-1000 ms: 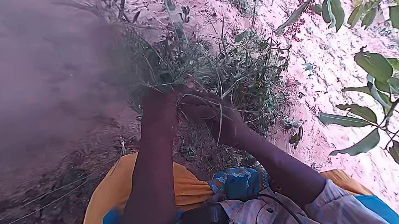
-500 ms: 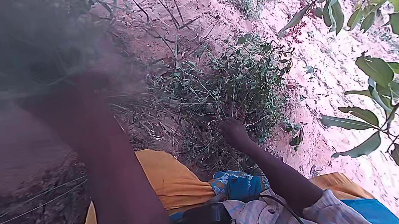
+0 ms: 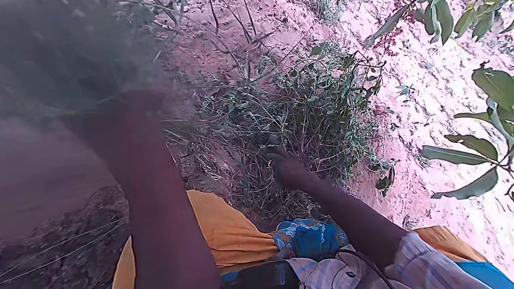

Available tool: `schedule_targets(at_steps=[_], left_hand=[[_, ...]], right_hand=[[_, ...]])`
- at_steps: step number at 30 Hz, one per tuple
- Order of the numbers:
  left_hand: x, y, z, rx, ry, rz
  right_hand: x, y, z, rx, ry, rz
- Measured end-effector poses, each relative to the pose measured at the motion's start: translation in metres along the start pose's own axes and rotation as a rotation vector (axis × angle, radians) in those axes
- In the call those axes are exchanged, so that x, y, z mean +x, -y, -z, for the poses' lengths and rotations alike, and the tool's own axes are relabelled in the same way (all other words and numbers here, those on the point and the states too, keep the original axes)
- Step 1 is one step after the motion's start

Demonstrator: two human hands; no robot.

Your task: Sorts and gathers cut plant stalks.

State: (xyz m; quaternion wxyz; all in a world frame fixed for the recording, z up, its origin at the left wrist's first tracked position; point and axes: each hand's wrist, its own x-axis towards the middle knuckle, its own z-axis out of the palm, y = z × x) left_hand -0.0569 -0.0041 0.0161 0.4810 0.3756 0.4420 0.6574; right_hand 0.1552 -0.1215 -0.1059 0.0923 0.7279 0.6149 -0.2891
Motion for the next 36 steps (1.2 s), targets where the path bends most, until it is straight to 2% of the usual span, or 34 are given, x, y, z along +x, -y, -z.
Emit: schedule_targets(at_steps=[1, 3, 5, 8, 11, 14, 16, 19, 22, 25, 27, 28, 31, 32, 33, 36], left_hand=[[0.001, 0.000, 0.001, 0.002, -0.002, 0.008], [0.003, 0.000, 0.002, -0.002, -0.014, 0.012], [0.002, -0.003, 0.003, -0.010, -0.012, -0.004], [0.001, -0.004, 0.000, -0.026, 0.013, -0.001], [0.002, -0.003, 0.000, -0.035, 0.034, 0.007], [0.000, -0.004, -0.001, -0.005, 0.018, 0.014], [0.004, 0.007, 0.007, -0.006, 0.061, -0.013], [0.022, 0.038, 0.026, -0.075, 0.168, -0.074], [0.003, 0.007, 0.005, -0.006, 0.085, -0.028], [-0.007, -0.007, -0.006, 0.002, 0.061, -0.014], [0.002, 0.008, 0.002, -0.026, 0.102, -0.043], [0.010, 0.023, 0.013, -0.060, 0.141, -0.067], [0.019, 0.039, 0.023, -0.051, 0.151, -0.076], [0.016, 0.032, 0.020, -0.037, 0.137, -0.059], [0.010, 0.021, 0.014, -0.023, 0.123, -0.042], [-0.006, -0.007, -0.003, 0.032, 0.088, 0.008]], right_hand=[[0.001, -0.002, 0.000, 0.032, -0.041, 0.023], [-0.002, -0.010, 0.010, 0.166, -0.270, 0.026], [-0.012, -0.020, 0.038, 0.309, -0.536, -0.043], [-0.028, -0.041, 0.092, 0.389, -0.844, -0.150], [-0.036, -0.060, 0.131, 0.384, -0.972, -0.221], [-0.044, -0.056, 0.152, 0.283, -0.933, -0.292], [-0.049, -0.053, 0.159, 0.294, -0.925, -0.275], [-0.064, -0.045, 0.173, 0.538, -1.198, -0.024], [-0.097, -0.032, 0.210, 0.857, -1.449, 0.333], [-0.129, -0.025, 0.236, 0.737, -1.615, 0.483], [-0.131, -0.031, 0.227, 0.504, -1.520, 0.399], [-0.128, -0.036, 0.215, 0.365, -1.362, 0.286], [-0.120, -0.034, 0.192, 0.101, -0.496, -0.121], [-0.116, -0.032, 0.187, 0.071, -0.350, -0.169], [-0.115, -0.032, 0.181, 0.091, -0.364, -0.165], [-0.116, -0.032, 0.183, 0.288, -0.672, -0.164]])
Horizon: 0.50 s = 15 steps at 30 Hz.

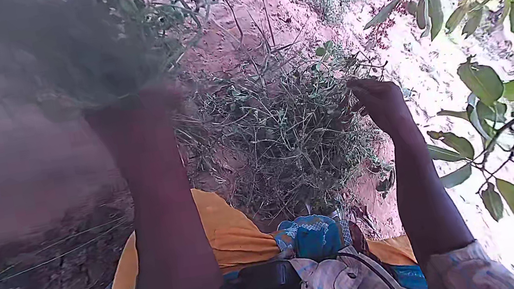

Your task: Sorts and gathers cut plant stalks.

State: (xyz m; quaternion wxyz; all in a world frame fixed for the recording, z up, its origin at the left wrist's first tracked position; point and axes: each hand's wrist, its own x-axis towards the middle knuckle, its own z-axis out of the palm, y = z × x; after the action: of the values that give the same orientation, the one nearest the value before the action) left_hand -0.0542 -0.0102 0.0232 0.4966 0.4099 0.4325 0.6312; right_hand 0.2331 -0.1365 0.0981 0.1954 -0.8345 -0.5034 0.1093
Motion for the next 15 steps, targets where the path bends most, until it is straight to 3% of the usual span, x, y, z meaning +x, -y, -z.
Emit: schedule_targets(at_steps=[4, 10, 12, 13, 15], left_hand=[[-0.002, 0.003, -0.007, 0.012, 0.080, 0.073], [-0.024, 0.000, -0.023, -0.186, 0.238, 0.114], [-0.019, 0.035, -0.018, -0.317, 0.355, 0.083], [-0.008, 0.081, -0.015, -0.455, 0.449, -0.061], [0.009, 0.130, -0.008, -0.413, 0.537, 0.009]], right_hand=[[-0.001, 0.022, -0.007, 0.149, -0.101, 0.125], [-0.031, 0.077, -0.065, 0.450, 0.107, 0.449], [-0.036, 0.091, -0.073, 0.541, 0.152, 0.464], [-0.036, 0.094, -0.073, 0.531, 0.144, 0.508], [-0.029, 0.099, -0.067, 0.460, 0.124, 0.569]])
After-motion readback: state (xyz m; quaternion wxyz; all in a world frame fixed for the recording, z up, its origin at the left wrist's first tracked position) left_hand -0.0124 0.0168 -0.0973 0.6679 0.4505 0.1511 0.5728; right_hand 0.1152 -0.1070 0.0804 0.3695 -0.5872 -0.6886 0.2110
